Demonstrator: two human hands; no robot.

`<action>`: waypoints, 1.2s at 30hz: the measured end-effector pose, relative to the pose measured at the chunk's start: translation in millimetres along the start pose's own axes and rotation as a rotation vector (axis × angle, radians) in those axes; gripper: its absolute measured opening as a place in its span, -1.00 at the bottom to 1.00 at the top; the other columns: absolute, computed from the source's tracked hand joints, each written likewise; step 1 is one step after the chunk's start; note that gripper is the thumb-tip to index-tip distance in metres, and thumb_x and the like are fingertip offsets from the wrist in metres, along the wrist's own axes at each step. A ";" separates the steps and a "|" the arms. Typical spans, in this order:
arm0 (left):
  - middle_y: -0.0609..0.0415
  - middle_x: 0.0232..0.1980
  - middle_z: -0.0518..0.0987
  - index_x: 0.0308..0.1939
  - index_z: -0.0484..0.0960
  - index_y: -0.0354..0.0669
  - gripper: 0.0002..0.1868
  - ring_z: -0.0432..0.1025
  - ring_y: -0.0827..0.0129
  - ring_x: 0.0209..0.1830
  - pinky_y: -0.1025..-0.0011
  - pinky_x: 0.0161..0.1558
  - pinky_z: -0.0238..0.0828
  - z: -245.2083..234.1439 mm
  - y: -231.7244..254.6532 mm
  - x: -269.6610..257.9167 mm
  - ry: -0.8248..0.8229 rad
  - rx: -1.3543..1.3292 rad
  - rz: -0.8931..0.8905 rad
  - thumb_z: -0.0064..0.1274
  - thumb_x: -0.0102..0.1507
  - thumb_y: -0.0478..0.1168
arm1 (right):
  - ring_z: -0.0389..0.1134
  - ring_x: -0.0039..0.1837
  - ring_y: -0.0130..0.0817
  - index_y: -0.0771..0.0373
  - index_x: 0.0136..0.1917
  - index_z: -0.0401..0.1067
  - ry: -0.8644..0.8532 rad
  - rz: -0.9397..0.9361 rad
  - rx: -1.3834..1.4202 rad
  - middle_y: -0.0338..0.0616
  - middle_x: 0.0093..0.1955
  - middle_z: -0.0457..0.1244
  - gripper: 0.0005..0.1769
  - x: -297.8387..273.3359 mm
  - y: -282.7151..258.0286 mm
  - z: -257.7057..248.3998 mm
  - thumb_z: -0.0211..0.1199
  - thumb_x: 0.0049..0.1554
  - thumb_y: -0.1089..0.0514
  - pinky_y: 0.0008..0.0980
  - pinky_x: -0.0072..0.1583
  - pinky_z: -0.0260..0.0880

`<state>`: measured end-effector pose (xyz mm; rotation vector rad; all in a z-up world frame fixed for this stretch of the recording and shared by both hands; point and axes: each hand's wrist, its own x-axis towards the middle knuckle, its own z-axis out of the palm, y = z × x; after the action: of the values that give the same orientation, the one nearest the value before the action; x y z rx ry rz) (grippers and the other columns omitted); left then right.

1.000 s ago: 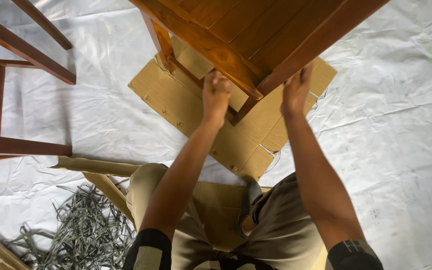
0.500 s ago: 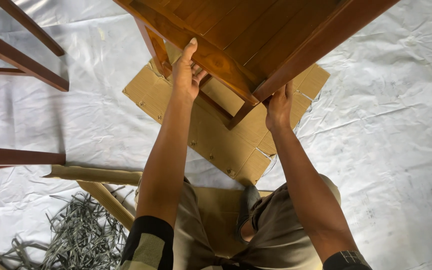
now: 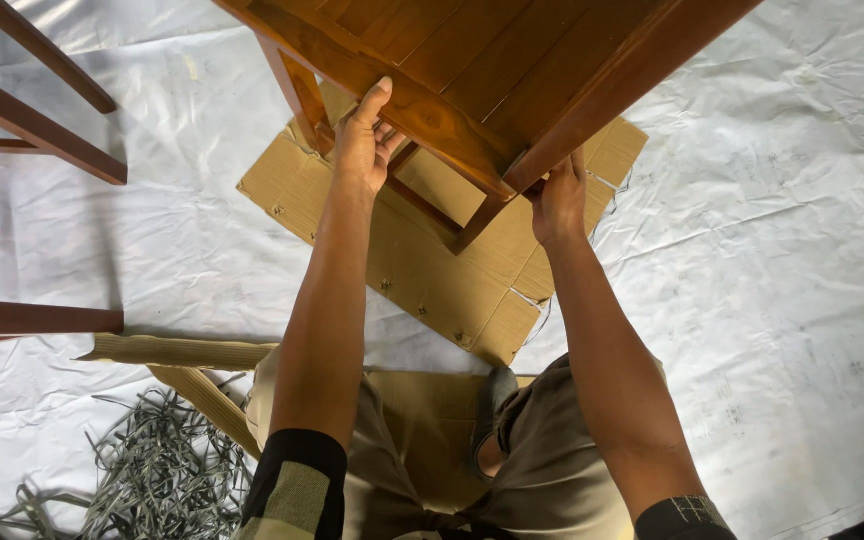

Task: Packing a wooden chair by wrapping its legs with cardboard and securing them with ties.

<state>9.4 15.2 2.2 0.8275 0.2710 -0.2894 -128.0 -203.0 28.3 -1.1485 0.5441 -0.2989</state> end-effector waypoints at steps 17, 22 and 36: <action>-0.32 0.50 0.14 0.50 0.05 -0.48 0.24 0.16 -0.12 0.49 0.02 0.43 0.33 -16.0 -14.1 -76.0 0.063 0.276 0.064 0.38 0.11 0.28 | 0.45 0.06 -0.14 0.17 0.21 0.52 0.046 0.067 -0.056 -0.02 0.01 0.41 -0.43 67.3 69.9 -47.8 0.13 0.18 -0.28 -0.12 0.16 0.47; -0.35 0.53 0.20 0.53 0.06 -0.39 0.17 0.13 -0.16 0.55 -0.03 0.37 0.38 -20.3 -26.4 -112.5 0.042 0.615 0.085 0.14 0.21 0.43 | 0.36 0.21 -0.08 0.46 0.26 0.45 0.079 0.007 -0.023 0.20 0.15 0.37 -0.32 26.0 45.6 -15.8 0.00 0.20 -0.18 -0.07 0.31 0.33; -0.18 0.19 0.62 0.18 0.65 0.00 -0.52 0.43 -0.23 0.28 -0.24 0.28 0.36 -139.1 -120.6 -117.4 0.151 0.968 0.106 0.08 0.33 0.17 | 0.13 0.55 0.16 0.27 0.51 0.26 0.149 -0.140 -0.085 0.26 0.51 0.14 -0.11 2.4 78.2 -19.3 0.03 0.29 -0.50 0.19 0.54 0.07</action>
<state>-159.4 59.6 -129.0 1.8187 0.2202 -0.2536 -140.4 -188.7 -50.0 -1.2559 0.6131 -0.4882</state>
